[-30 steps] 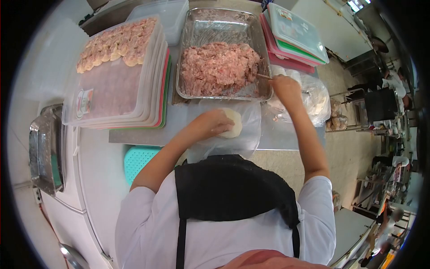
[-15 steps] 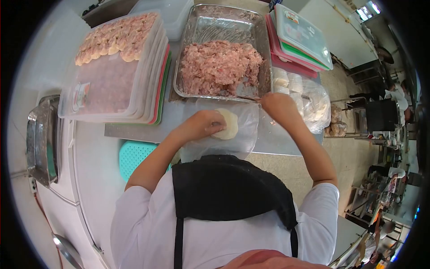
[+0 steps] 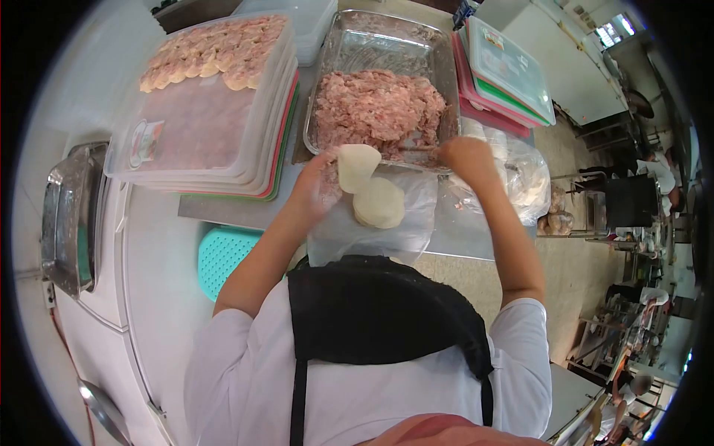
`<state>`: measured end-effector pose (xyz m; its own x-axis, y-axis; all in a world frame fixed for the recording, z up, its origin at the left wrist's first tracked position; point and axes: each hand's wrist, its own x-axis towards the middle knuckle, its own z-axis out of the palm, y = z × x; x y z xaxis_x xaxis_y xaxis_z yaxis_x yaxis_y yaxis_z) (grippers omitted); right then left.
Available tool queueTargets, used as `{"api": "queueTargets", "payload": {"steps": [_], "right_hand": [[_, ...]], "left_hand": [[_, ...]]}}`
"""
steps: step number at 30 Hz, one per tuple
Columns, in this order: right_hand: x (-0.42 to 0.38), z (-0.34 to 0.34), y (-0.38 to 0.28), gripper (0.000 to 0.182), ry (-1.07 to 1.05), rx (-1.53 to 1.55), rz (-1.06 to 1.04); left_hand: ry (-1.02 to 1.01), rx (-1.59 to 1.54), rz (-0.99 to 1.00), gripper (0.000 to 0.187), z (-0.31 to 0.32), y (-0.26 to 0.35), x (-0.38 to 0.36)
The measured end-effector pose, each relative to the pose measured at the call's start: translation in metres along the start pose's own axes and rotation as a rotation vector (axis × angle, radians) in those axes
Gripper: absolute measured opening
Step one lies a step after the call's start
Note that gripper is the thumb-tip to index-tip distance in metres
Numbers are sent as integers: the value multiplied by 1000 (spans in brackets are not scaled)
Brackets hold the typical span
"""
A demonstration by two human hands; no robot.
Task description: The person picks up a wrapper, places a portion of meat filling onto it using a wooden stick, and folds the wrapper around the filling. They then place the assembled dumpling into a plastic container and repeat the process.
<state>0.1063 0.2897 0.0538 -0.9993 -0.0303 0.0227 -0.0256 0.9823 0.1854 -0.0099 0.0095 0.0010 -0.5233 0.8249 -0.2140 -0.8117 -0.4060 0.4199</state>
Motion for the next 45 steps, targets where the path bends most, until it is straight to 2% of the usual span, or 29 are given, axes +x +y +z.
{"api": "queueTargets", "payload": {"steps": [1,3,5,6,9,10,13,15,17,18,20,23,27,30,33,35,39,45], "right_hand": [[3,6,-4,24,67,-10,-62],[4,4,-9,26,17,-25,-33],[2,-5,-17,29,-39,-34,-1],[3,-33,-15,33,-64,-20,78],[6,-28,3,37,-99,-100,191],[7,-18,-4,36,-119,-33,143],[4,-5,-44,35,10,36,81],[5,-14,-44,32,4,120,106],[8,-19,-43,30,25,241,123],[12,-18,-45,31,66,247,123],[23,-16,-51,32,145,260,124],[39,-9,-77,31,-29,46,76],[32,-4,-74,34,175,345,95],[34,-4,-66,36,162,501,223],[42,0,-71,36,297,718,291],[43,13,-68,34,227,925,354],[37,-19,-77,36,176,1423,430],[23,-40,-69,28,208,1617,551]], "left_hand": [[-12,-58,7,33,4,6,-3],[-31,-171,19,36,7,15,-10],[41,-53,78,39,-7,14,-13],[77,6,105,41,-13,14,-16],[71,61,111,43,-17,19,-23],[72,13,103,43,-20,20,-25],[80,-122,57,43,-37,21,-29],[88,-206,-9,42,-42,25,-34],[204,-205,-9,41,-39,25,-40],[263,-207,-10,41,-36,25,-43],[259,-192,-26,41,-43,22,-43],[232,-164,-47,40,-55,14,-41],[287,-79,-68,41,-50,19,-44],[201,-11,-32,41,-49,21,-48],[128,-27,-9,41,-53,22,-42],[137,-23,8,42,-45,23,-37],[57,11,41,42,-7,30,-20],[-10,-81,149,41,59,21,29]]}}
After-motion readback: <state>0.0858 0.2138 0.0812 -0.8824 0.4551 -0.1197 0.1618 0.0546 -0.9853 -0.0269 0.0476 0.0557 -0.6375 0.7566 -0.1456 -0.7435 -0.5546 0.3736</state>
